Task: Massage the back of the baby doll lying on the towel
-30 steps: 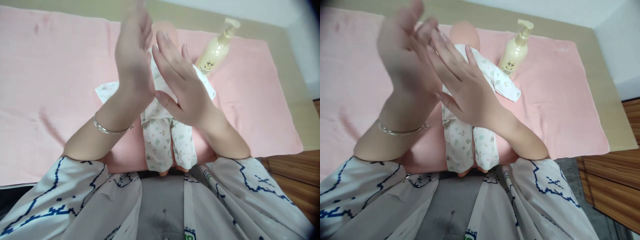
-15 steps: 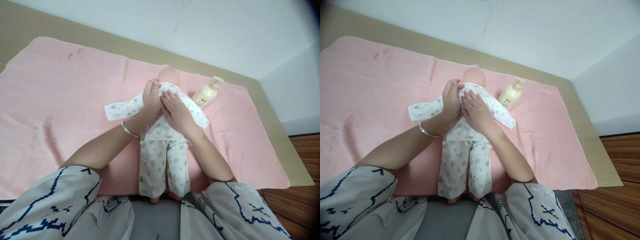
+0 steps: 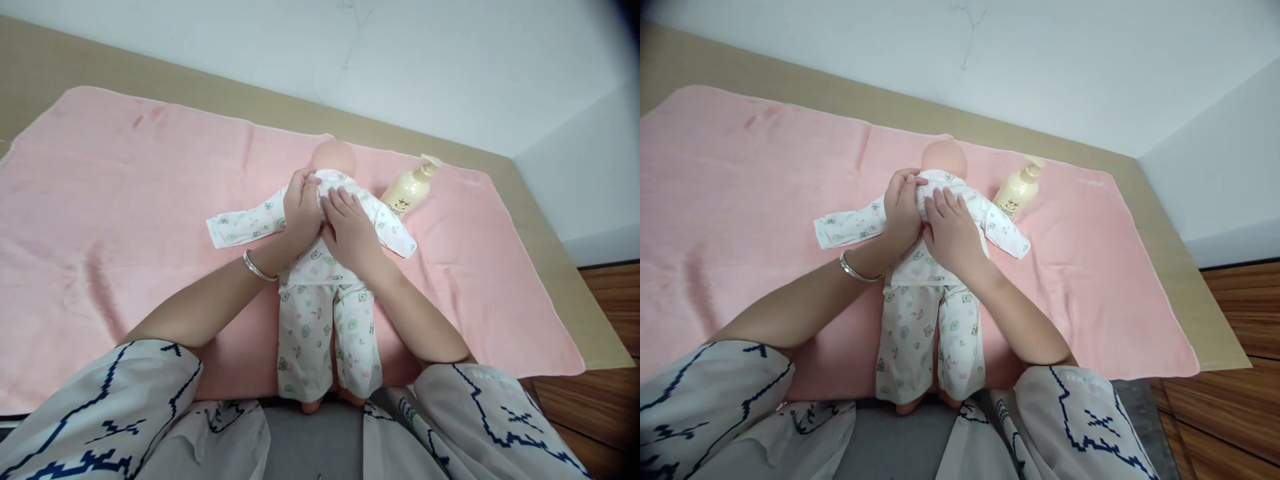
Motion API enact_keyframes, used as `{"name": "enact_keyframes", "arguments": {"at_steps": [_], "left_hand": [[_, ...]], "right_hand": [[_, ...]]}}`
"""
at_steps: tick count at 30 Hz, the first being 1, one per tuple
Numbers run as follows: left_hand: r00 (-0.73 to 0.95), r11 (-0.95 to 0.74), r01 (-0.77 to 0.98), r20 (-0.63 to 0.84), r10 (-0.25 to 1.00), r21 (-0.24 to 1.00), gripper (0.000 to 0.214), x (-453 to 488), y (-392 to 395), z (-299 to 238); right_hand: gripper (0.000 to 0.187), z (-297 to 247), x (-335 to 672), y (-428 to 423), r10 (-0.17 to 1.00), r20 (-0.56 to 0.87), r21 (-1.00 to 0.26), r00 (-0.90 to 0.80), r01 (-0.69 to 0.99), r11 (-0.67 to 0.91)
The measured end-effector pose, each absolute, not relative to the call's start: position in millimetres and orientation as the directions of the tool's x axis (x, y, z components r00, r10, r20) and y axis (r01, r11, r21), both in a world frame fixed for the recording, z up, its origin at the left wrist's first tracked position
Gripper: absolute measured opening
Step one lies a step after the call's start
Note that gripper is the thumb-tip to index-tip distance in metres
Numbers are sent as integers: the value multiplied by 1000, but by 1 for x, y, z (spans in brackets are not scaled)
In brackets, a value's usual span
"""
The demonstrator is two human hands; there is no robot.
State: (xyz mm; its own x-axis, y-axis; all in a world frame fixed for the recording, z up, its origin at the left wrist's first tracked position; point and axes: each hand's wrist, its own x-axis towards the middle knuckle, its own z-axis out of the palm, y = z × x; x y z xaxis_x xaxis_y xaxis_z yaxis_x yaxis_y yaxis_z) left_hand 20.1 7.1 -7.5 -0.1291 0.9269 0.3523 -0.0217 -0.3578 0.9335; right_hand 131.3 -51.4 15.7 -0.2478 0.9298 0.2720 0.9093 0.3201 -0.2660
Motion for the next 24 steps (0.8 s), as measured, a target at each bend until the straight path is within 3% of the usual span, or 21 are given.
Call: {"name": "enact_keyframes", "arguments": {"at_steps": [3,7,10,12,15,18,21,24], "left_hand": [[-116,-366,-16,361,925,931,23,20,7,-8],[-132,-394,6,391,911,919,26,21,9,-10],[-138,-399,3,396,908,917,26,22,13,-13],[-143,-398,21,396,907,917,23,22,15,-15],[-138,-409,103,420,897,907,23,23,18,-17],[-124,-424,154,443,888,892,22,22,17,-18],[-67,-452,266,484,872,851,13,19,15,-21],[60,-492,453,525,849,743,27,13,13,-25]], "right_hand": [[49,16,145,-37,914,222,-292,-339,871,394],[58,16,160,-22,970,184,-388,-157,895,219],[64,17,147,-32,983,180,-341,-17,937,78],[59,17,135,-42,976,216,-277,-11,958,72],[51,16,134,-42,957,257,-244,-134,949,199],[52,14,151,-28,950,226,-324,-216,903,283],[59,11,162,-20,969,223,-387,-109,902,190],[60,12,157,-23,974,224,-364,4,928,80]]}}
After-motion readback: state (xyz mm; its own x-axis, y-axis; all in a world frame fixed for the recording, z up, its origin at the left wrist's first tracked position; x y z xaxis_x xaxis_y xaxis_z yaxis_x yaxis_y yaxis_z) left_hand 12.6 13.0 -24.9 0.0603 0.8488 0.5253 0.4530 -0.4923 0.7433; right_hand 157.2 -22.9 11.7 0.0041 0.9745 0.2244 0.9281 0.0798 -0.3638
